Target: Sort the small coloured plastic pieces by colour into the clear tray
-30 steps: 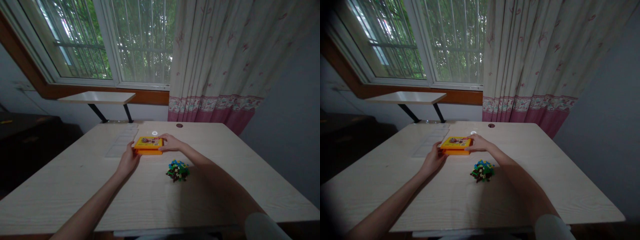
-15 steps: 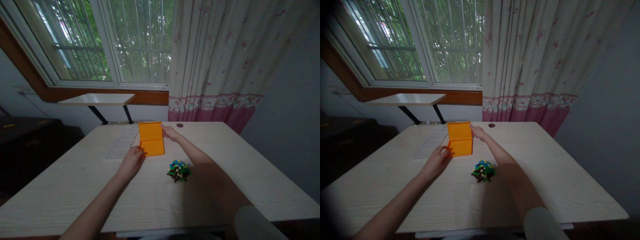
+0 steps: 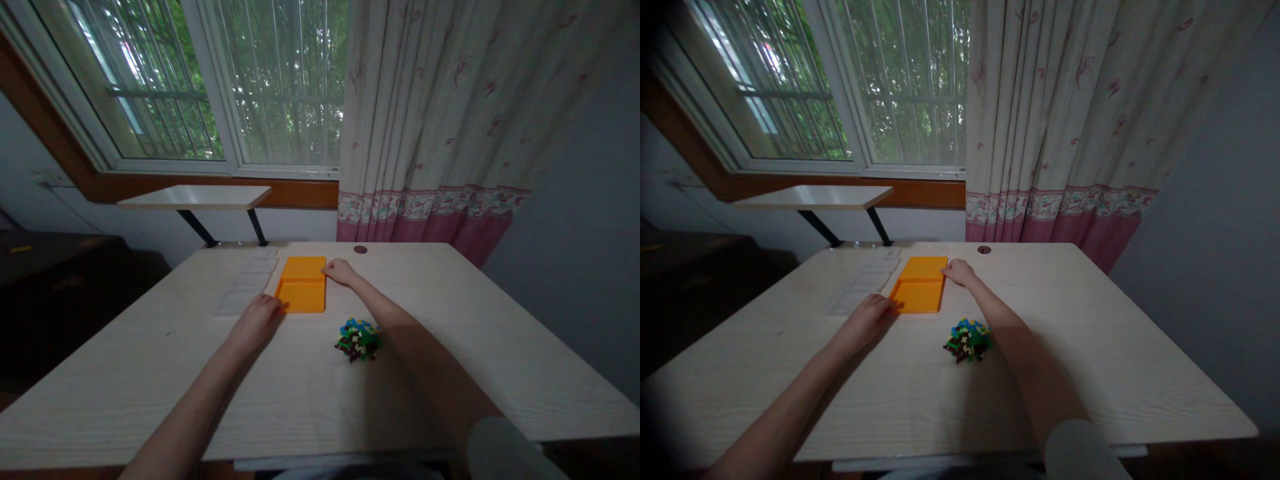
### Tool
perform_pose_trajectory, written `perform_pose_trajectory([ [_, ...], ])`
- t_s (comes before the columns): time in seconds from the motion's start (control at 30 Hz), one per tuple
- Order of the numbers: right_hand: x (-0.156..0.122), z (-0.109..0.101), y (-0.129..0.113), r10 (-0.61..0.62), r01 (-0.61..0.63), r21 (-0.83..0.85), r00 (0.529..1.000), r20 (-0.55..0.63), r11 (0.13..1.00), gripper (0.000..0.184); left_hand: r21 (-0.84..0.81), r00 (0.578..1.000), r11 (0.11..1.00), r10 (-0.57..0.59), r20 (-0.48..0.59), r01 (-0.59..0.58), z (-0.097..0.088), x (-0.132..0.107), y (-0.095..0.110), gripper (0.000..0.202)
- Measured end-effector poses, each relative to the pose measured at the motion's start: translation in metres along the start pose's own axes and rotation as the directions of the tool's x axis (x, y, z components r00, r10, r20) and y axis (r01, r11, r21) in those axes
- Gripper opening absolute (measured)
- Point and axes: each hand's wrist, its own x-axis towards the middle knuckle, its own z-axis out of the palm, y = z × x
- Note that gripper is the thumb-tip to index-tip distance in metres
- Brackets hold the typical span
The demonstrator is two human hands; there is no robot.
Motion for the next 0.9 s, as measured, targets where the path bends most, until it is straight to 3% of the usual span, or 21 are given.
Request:
perform_pose_trajectory([
  [0.7,-0.004,0.005,-0.001,-0.016,0.016,-0.017,0.999,-0.031,1.000,0.042,-0.018,0.996,0.997,-0.075,0.044,0.076,-0.010,0.000,0.005,0.023],
  [0.8,-0.006,0.002,0.000,-0.067,0.067,0.003,0.998,-0.017,0.998,0.044,-0.060,0.998,0.997,-0.057,0.006,0.057,-0.018,-0.001,0.008,0.025],
  [0.9,-0.012,-0.008,0.005,-0.153,0.152,0.034,0.988,0.014,0.988,0.040,-0.030,0.984,0.989,-0.147,-0.105,0.145,-0.031,-0.002,0.000,0.029],
])
